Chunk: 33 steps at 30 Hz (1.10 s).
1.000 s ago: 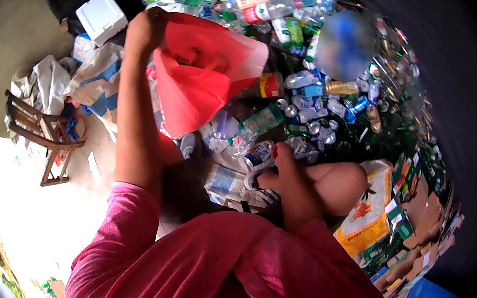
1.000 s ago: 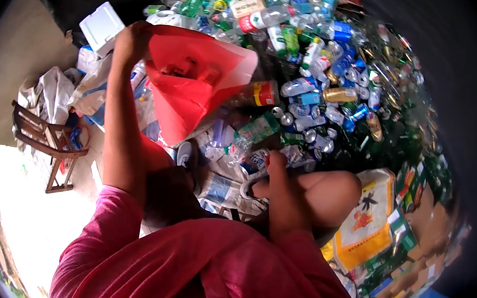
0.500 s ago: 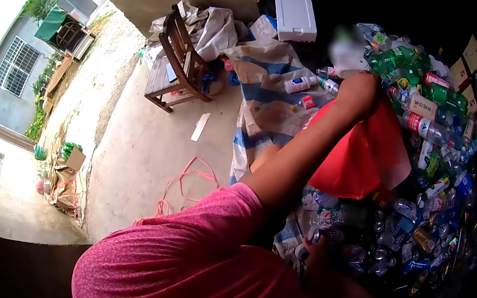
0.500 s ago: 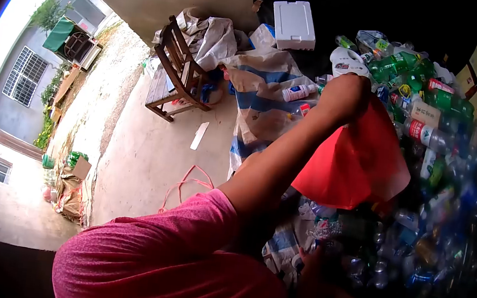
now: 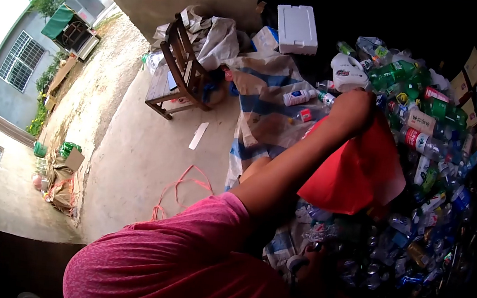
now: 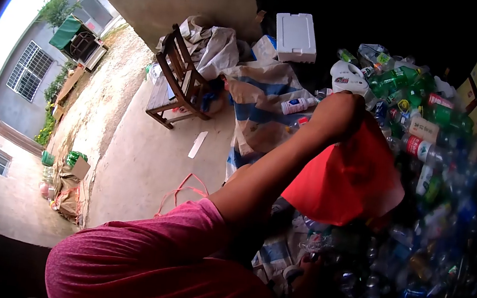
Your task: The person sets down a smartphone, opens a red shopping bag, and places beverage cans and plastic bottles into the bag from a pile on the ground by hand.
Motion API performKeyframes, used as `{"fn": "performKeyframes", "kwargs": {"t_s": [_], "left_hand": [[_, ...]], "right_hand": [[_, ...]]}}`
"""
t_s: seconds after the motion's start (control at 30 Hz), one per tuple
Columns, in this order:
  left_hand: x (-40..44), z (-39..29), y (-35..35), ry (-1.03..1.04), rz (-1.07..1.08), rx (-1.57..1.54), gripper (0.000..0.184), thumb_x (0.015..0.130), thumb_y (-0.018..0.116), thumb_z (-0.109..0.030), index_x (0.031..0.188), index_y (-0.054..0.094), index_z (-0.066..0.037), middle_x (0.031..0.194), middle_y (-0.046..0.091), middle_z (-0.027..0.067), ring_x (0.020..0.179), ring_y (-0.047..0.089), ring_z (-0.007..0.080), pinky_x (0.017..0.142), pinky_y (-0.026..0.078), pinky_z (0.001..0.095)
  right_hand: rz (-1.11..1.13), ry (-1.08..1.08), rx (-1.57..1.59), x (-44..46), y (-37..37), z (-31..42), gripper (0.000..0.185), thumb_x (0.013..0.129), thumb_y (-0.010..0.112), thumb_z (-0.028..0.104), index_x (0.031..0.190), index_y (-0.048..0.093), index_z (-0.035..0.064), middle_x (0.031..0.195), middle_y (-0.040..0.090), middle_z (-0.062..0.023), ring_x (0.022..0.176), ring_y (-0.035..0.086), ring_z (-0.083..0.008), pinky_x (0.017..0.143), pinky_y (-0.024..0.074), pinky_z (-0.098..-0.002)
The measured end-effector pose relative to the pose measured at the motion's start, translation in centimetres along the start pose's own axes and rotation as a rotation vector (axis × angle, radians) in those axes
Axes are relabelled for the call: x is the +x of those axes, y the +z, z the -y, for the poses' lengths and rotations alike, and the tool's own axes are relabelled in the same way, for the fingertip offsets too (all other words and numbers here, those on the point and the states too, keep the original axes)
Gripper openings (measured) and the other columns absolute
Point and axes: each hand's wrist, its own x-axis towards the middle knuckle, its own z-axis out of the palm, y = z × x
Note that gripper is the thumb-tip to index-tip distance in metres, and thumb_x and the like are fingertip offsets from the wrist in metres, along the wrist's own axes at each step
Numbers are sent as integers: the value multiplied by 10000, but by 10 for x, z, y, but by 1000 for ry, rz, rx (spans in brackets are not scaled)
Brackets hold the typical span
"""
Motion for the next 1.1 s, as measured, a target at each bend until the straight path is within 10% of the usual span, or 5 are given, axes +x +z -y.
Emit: {"fn": "performKeyframes", "kwargs": {"t_s": [0.47,0.63,0.8,1.03,1.1], "left_hand": [[0,-1,13,30,22,-42,183,840,585,-165,927,704,-56,918,702,210,865,684,397,758,552,490],[-2,2,11,35,69,-68,204,853,556,-158,917,708,-38,945,705,219,867,688,408,744,559,498],[-10,4,-2,100,87,-175,238,865,634,-255,1038,725,-118,909,711,199,855,687,381,775,544,448],[-6,12,-1,258,242,-251,310,800,752,-264,1093,741,-166,925,726,164,863,692,354,775,548,421],[-10,4,-8,201,277,-301,341,815,762,-327,1097,737,-137,929,727,177,861,696,354,778,545,414]], "right_hand": [[-332,-49,-124,-33,6,-1,690,839,761,415,1285,506,-44,1414,386,-390,1290,437,-508,1075,375,-589],[-515,427,174,-22,-16,37,671,839,732,426,1312,505,10,1379,459,-269,1230,495,-400,1040,410,-499],[-1386,1146,1100,43,-49,-119,422,844,674,196,1242,566,103,1156,620,-58,1017,585,-216,848,481,-365],[-1148,521,545,122,-181,-34,178,948,627,148,1051,624,4,936,706,-70,812,623,-132,763,492,-298],[-905,547,93,145,-201,-16,214,903,648,189,1071,640,57,972,692,-190,862,669,-364,790,513,-409]]}}
